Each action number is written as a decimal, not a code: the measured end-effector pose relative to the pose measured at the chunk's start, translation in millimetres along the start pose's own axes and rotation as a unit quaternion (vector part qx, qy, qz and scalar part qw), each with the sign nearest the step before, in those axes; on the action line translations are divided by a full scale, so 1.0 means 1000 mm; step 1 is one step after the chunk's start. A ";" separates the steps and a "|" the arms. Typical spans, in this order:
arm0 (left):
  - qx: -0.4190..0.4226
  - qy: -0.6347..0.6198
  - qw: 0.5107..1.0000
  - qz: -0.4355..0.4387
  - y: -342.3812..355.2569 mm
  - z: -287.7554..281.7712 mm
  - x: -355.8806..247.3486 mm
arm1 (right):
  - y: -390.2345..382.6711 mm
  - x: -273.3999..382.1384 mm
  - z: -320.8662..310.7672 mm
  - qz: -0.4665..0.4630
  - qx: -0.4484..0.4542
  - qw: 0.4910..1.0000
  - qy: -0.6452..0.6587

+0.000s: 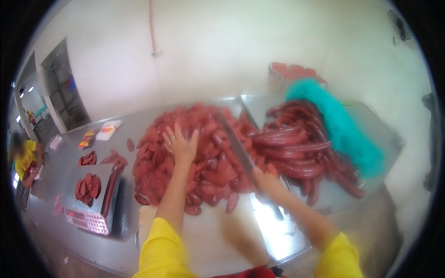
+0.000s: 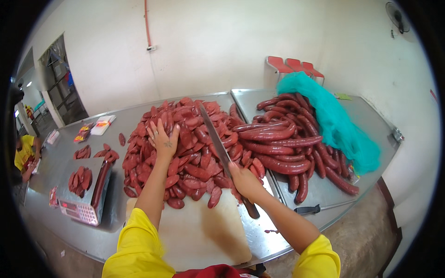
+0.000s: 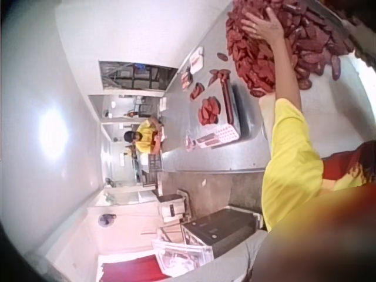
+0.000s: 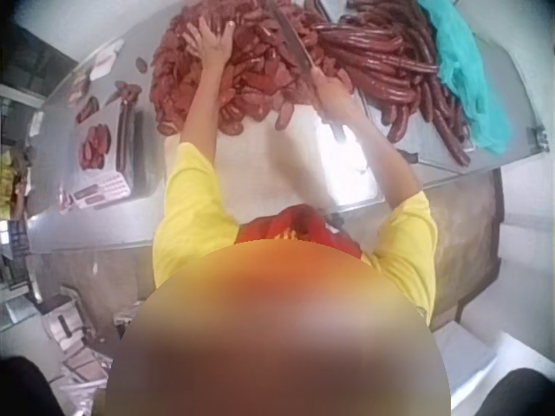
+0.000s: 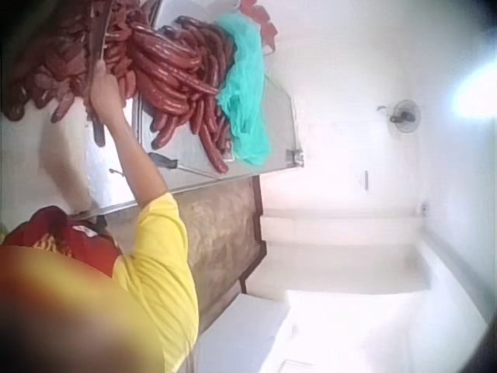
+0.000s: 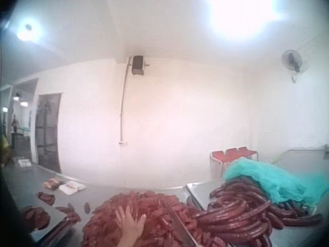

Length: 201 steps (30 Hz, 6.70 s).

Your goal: The person slices long red meat pieces into smaller segments on a white cutting board using a knife. Sliced pieces are gathered and moved aside repeatedly to keep the workspace clear. A digital scale and additional whole meat pieces are visible on the stainless steel table.

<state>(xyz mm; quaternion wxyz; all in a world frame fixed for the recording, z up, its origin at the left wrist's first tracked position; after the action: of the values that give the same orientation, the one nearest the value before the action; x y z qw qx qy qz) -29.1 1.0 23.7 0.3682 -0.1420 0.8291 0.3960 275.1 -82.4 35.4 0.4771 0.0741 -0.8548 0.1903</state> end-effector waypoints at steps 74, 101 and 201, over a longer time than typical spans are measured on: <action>0.442 -0.048 0.892 0.078 -0.249 -0.117 -0.051 | -0.211 -0.119 -0.078 0.071 -0.105 0.987 0.102; 0.230 -0.022 0.900 0.371 -0.351 -0.138 -0.036 | -0.235 -0.126 -0.019 0.031 0.189 0.878 -0.439; 0.210 -0.022 0.934 0.289 -0.317 -0.209 0.022 | -0.240 -0.095 0.093 -0.014 0.145 0.914 -0.378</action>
<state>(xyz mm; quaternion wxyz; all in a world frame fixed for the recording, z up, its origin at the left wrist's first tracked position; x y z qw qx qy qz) 18.9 -361.2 -80.6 0.2773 0.1931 0.8904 0.3049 326.9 -344.6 -27.7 0.1045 0.2207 -0.9332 0.2635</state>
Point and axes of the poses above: each hand's wrist, its own y-axis towards the middle knuckle, its own z-axis out of the palm, x = y × z, the point moved 4 cm from there along y, towards the middle knuckle, and after that the axes turned 11 degrees about -y, right-handed, at the moved point
